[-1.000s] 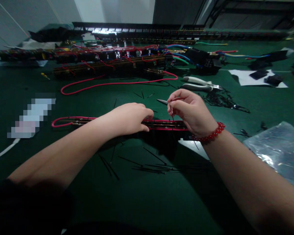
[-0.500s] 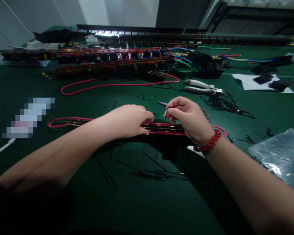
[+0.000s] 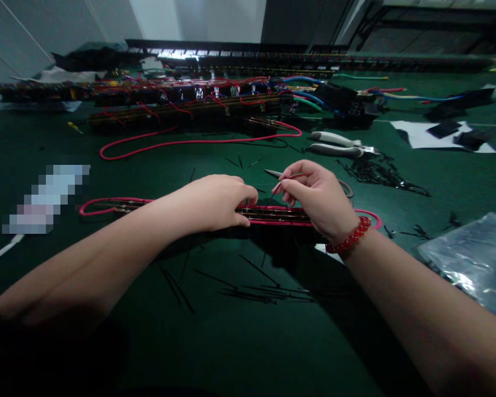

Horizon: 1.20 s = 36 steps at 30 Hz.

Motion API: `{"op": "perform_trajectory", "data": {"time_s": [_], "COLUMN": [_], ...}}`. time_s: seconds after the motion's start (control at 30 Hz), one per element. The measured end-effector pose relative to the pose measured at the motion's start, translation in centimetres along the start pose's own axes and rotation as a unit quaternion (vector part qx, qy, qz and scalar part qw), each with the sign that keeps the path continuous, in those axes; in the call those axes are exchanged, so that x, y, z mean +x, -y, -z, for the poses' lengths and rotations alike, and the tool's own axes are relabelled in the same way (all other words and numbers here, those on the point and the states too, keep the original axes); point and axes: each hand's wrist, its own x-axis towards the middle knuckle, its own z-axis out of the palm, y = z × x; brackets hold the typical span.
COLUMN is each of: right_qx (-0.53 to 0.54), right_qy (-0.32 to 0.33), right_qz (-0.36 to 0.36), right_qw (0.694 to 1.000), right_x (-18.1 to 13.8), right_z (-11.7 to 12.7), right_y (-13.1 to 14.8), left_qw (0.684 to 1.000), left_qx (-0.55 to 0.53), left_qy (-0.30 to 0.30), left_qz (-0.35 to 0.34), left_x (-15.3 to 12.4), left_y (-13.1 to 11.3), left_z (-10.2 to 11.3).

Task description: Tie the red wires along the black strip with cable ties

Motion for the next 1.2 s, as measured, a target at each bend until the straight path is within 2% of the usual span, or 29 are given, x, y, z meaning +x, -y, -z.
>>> {"op": "perform_trajectory", "data": {"time_s": [0.33,0.67,0.9,1.2], "right_qx": [-0.026,-0.028,-0.069,-0.128], "right_qy": [0.006,0.068,0.090,0.108], "right_qz": [0.011,-0.003,-0.006,0.048], "right_qw": [1.000,0.997,0.994,0.985], "right_x": [-0.1,0.0,-0.2,-0.3], "right_z": [0.0,0.0,-0.2,-0.1], "right_y": [0.1,0.0,0.2,0.1], "left_qw": [1.000,1.000,1.000,0.997], "left_qx": [0.007,0.012,0.021,0.069], "left_qy": [0.002,0.003,-0.015,-0.037], "left_qz": [0.003,0.010,-0.002,-0.006], "left_x": [-0.1,-0.2,-0.2,-0.6], "left_y": [-0.1,-0.4,-0.4,-1.0], "left_z": [0.0,0.3,0.0,0.0]}}
